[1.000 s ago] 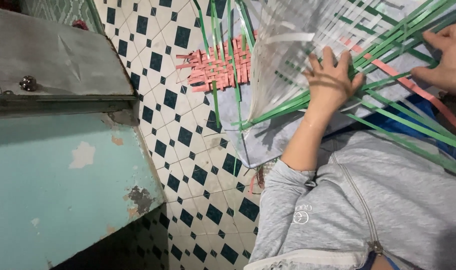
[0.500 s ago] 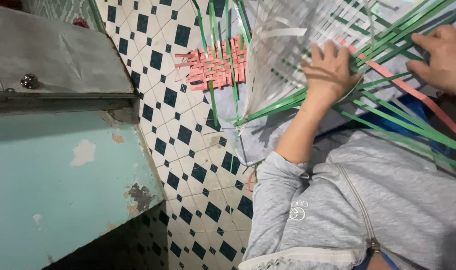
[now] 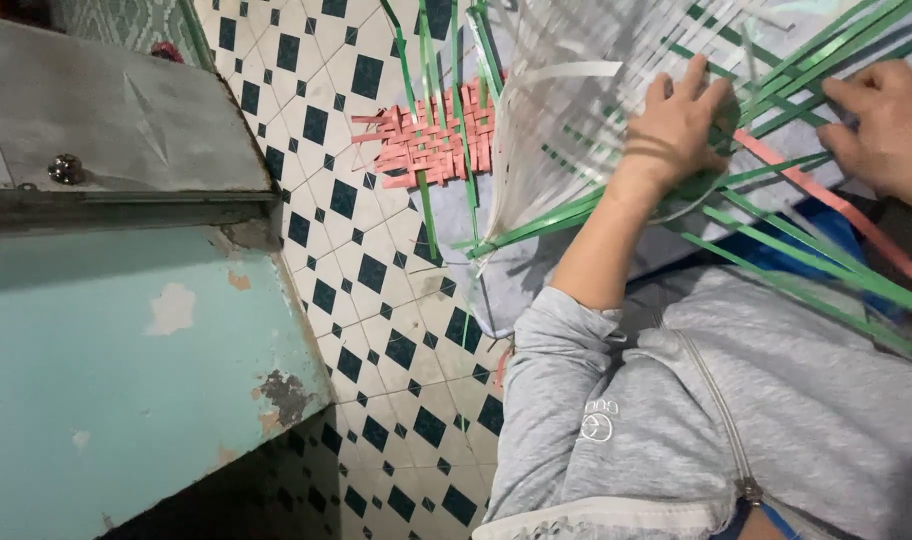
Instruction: A person is skillfully weaving green, pink, and white plastic strips together to create a woven product, likely a mat or a bag, on a tiled floor.
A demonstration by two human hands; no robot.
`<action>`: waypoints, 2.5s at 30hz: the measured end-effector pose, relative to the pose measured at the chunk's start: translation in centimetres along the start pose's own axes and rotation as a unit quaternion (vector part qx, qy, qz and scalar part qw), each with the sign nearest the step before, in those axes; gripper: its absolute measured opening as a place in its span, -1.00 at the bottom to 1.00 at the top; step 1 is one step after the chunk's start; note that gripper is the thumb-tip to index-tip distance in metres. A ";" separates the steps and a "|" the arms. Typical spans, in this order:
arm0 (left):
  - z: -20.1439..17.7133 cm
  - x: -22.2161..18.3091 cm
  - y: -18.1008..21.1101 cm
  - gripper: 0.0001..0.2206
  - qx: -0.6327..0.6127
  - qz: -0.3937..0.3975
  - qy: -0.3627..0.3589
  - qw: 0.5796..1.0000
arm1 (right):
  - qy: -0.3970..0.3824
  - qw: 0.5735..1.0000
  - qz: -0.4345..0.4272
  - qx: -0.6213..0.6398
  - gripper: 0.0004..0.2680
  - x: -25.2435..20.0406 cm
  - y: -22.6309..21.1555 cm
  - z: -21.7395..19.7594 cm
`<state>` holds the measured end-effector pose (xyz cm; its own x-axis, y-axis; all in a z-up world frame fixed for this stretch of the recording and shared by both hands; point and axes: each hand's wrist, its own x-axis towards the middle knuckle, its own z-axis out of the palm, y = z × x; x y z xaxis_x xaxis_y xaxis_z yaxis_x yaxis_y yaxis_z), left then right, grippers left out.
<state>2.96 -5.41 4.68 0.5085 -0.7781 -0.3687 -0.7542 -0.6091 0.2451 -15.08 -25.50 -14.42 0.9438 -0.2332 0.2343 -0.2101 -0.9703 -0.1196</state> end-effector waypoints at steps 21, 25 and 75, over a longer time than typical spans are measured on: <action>1.3 1.6 -0.1 -0.05 0.031 -0.031 -0.022 0.999 | 0.043 0.980 -0.014 -0.194 -0.81 -1.0 -3.4 -6.2; 0.9 1.5 0.1 -0.01 -0.004 -0.027 -0.019 0.999 | 0.027 0.984 0.001 -0.178 -0.81 -1.4 -3.0 -5.4; 0.2 0.8 1.0 -0.38 0.052 -0.034 0.008 0.998 | -0.262 0.908 0.141 0.295 -0.68 15.6 -9.0 -14.3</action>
<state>2.51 -6.61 4.49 0.5656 -0.7383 -0.3673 -0.7562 -0.6421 0.1263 -2.10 -21.34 4.11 0.8981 -0.2538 -0.3591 -0.4346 -0.6373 -0.6364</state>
